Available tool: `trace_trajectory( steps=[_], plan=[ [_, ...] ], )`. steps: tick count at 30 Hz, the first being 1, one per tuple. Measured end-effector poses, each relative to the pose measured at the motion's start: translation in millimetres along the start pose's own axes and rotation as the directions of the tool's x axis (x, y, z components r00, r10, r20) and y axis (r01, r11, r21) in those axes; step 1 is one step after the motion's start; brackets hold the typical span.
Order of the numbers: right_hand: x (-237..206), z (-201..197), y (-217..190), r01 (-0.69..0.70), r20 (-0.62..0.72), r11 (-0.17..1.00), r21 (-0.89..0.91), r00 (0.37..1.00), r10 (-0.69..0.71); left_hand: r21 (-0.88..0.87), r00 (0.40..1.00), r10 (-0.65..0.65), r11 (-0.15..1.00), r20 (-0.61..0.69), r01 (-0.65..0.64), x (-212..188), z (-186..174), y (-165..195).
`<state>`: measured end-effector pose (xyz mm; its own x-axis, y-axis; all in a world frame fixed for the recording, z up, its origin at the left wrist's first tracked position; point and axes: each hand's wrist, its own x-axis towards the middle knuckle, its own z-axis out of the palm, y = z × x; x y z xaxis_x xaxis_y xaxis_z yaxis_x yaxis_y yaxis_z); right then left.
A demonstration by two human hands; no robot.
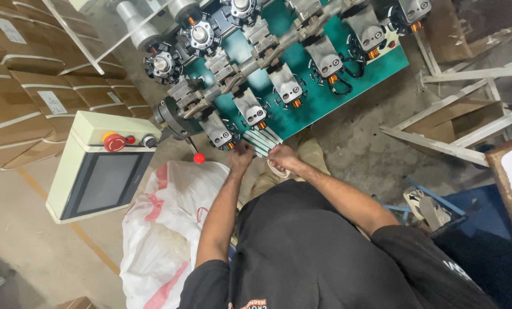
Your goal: The person stands at a multi-station industrial press machine, places black round workpieces into the machine stations, pulls the red-handled lever to cycle the machine, and removes processed pieces. They carry finished pieces to a blue bin, wrap them in plastic inside a cardboard box, and return to continue operating the machine.
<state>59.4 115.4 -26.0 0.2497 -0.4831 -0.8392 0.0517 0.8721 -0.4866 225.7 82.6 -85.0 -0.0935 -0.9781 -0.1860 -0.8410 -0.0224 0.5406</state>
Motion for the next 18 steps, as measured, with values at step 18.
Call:
trace_trajectory(
  steps=[18],
  plan=[
    [-12.9, -4.6, 21.0, 0.184, -0.081, 0.976, -0.119, 0.978, -0.194, -0.29, 0.79, -0.192, 0.859, 0.582, 0.422, -8.1, -1.8, -10.6]
  ],
)
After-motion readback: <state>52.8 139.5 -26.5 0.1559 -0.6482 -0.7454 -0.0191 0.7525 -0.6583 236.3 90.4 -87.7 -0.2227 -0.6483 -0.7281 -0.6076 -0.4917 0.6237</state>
